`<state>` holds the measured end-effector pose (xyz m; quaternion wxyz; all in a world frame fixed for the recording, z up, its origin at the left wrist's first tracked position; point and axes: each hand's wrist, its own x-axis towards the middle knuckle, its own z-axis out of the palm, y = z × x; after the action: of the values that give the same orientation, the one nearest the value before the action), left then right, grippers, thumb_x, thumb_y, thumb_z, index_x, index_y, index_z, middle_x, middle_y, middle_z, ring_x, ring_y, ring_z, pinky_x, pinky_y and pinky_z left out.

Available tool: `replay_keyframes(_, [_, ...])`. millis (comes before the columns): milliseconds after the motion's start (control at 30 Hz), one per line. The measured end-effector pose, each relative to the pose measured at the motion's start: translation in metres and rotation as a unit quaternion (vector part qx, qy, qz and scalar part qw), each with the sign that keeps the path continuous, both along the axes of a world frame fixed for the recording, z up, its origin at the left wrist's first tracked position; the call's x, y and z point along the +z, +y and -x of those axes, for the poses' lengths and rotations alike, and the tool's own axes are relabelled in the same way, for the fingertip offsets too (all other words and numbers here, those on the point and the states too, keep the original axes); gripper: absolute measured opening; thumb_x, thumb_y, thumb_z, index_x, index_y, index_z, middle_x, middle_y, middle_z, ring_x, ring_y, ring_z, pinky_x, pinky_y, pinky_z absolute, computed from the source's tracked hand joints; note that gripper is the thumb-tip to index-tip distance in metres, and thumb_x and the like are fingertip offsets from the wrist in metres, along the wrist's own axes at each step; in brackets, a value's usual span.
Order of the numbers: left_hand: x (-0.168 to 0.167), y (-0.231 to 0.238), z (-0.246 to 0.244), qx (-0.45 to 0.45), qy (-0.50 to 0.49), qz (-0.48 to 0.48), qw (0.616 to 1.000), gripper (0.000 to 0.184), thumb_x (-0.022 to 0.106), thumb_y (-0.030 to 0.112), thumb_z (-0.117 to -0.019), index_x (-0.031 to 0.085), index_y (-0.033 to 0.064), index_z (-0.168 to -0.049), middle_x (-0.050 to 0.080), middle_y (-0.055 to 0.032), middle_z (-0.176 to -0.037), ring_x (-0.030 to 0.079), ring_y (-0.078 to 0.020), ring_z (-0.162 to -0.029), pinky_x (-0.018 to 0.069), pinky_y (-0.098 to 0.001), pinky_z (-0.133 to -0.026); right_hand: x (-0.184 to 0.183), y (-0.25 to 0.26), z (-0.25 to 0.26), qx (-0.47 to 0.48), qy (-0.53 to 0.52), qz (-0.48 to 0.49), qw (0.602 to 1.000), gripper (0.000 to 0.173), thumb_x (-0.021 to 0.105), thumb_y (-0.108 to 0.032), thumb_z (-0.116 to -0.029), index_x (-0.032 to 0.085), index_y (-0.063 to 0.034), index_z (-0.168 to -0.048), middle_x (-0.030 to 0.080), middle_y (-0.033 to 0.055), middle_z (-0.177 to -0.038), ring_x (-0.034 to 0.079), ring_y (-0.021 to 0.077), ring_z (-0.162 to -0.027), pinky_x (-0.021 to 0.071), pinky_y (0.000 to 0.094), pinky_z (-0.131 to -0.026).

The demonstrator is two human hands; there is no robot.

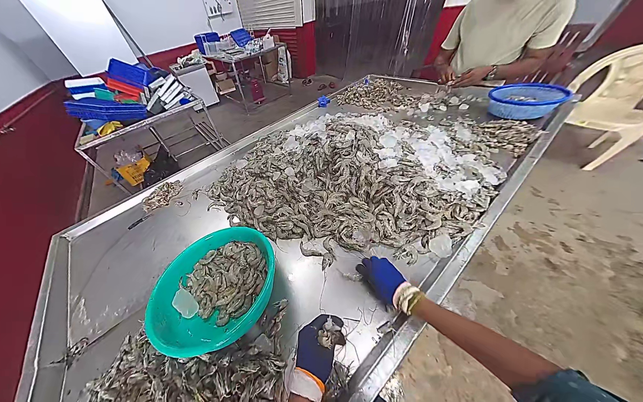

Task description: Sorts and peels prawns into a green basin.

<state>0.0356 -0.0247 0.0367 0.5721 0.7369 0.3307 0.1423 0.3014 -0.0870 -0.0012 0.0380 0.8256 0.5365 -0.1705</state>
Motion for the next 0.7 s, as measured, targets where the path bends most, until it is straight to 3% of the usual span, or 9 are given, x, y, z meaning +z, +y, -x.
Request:
replay_keyframes(67, [-0.007, -0.004, -0.009, -0.018, -0.025, -0.063, 0.998, 0.031, 0.061, -0.007, -0.0888, 0.075, 0.0003, -0.115, 0.074, -0.0121, -0.119, 0.07, -0.0171, -0.113, 0.0541, -0.0351, -0.103, 0.015, -0.019, 0.041, -0.116, 0.053, 0.062, 0.99, 0.042, 0.064, -0.013, -0.0934, 0.06, -0.0019, -0.134, 0.062, 0.0275, -0.13, 0.06, 0.0487, -0.12, 0.0479, 0.0661, -0.098])
replay_keyframes(167, [-0.003, -0.005, -0.027, -0.14, 0.02, -0.14, 0.98, 0.043, 0.053, -0.009, -0.0943, 0.068, 0.0027, -0.132, 0.057, -0.0158, -0.148, 0.044, -0.0303, -0.147, 0.0317, -0.0422, -0.124, 0.042, -0.038, 0.081, -0.124, 0.308, 0.057, 0.942, 0.039, 0.048, -0.022, -0.1086, 0.054, -0.0038, -0.143, 0.066, 0.0254, -0.128, 0.065, 0.0393, -0.119, 0.0494, 0.0591, -0.101])
replay_keyframes(200, [0.0, -0.004, -0.031, -0.172, 0.043, -0.162, 0.971, 0.044, 0.052, -0.008, -0.0956, 0.066, 0.0033, -0.136, 0.057, -0.0155, -0.148, 0.043, -0.032, -0.147, 0.0287, -0.0438, -0.125, 0.046, -0.041, 0.086, -0.125, 0.402, 0.018, 0.907, 0.038, 0.045, -0.017, -0.109, 0.054, -0.0015, -0.143, 0.066, 0.0243, -0.124, 0.065, 0.0336, -0.111, 0.0504, 0.053, -0.098])
replay_keyframes(267, [0.005, 0.0, -0.034, -0.163, 0.055, -0.193, 0.966, 0.042, 0.055, -0.008, -0.0934, 0.069, 0.0042, -0.131, 0.065, -0.0168, -0.136, 0.057, -0.0323, -0.133, 0.0397, -0.0453, -0.117, 0.049, -0.043, 0.087, -0.117, 0.49, -0.023, 0.863, 0.037, 0.043, -0.012, -0.1074, 0.053, -0.0003, -0.141, 0.063, 0.0177, -0.107, 0.06, 0.0224, -0.088, 0.0505, 0.043, -0.082])
replay_keyframes(333, [0.013, 0.004, -0.036, -0.149, 0.076, -0.195, 0.966, 0.039, 0.057, -0.008, -0.0916, 0.07, 0.0037, -0.126, 0.068, -0.0175, -0.127, 0.064, -0.0299, -0.121, 0.0481, -0.0448, -0.109, 0.051, -0.042, 0.088, -0.084, 0.425, -0.016, 0.901, 0.037, 0.045, -0.021, -0.1095, 0.053, -0.0031, -0.141, 0.065, 0.0186, -0.104, 0.063, 0.0274, -0.088, 0.052, 0.0475, -0.081])
replay_keyframes(400, [0.023, 0.005, -0.04, -0.151, 0.137, -0.157, 0.966, 0.043, 0.057, -0.006, -0.0916, 0.065, 0.0047, -0.132, 0.068, -0.0165, -0.128, 0.065, -0.0283, -0.12, 0.0495, -0.0455, -0.108, 0.065, -0.039, 0.098, -0.073, 0.278, 0.003, 0.958, 0.038, 0.045, -0.027, -0.1097, 0.056, -0.0021, -0.137, 0.068, 0.0257, -0.117, 0.068, 0.0416, -0.11, 0.0518, 0.0615, -0.094])
replay_keyframes(467, [0.023, 0.006, -0.045, -0.134, 0.183, -0.09, 0.97, 0.042, 0.06, -0.003, -0.0919, 0.062, 0.0021, -0.134, 0.069, -0.0196, -0.123, 0.067, -0.03, -0.114, 0.0513, -0.0477, -0.103, 0.07, -0.034, 0.111, -0.057, 0.134, -0.002, 0.989, 0.036, 0.046, -0.023, -0.1072, 0.061, 0.0012, -0.128, 0.067, 0.0249, -0.122, 0.065, 0.0432, -0.116, 0.0511, 0.0611, -0.094])
replay_keyframes(567, [0.017, 0.007, -0.045, -0.124, 0.214, 0.038, 0.968, 0.045, 0.066, -0.004, -0.0891, 0.059, -0.003, -0.133, 0.068, -0.0234, -0.119, 0.07, -0.0311, -0.103, 0.0564, -0.0473, -0.094, 0.059, -0.031, 0.123, -0.013, -0.001, -0.05, 0.999, 0.027, 0.055, -0.016, -0.0992, 0.07, 0.0035, -0.111, 0.07, 0.0229, -0.114, 0.065, 0.0418, -0.112, 0.0459, 0.0586, -0.099])
replay_keyframes(700, [0.025, 0.012, -0.028, -0.111, 0.188, 0.115, 0.969, 0.04, 0.064, -0.003, -0.0952, 0.057, -0.0043, -0.135, 0.067, -0.0215, -0.117, 0.07, -0.0253, -0.095, 0.0594, -0.0414, -0.087, 0.058, -0.028, 0.104, -0.039, 0.004, -0.063, 0.997, 0.02, 0.061, -0.005, -0.094, 0.072, 0.004, -0.108, 0.07, 0.0241, -0.113, 0.062, 0.0446, -0.119, 0.0342, 0.063, -0.116])
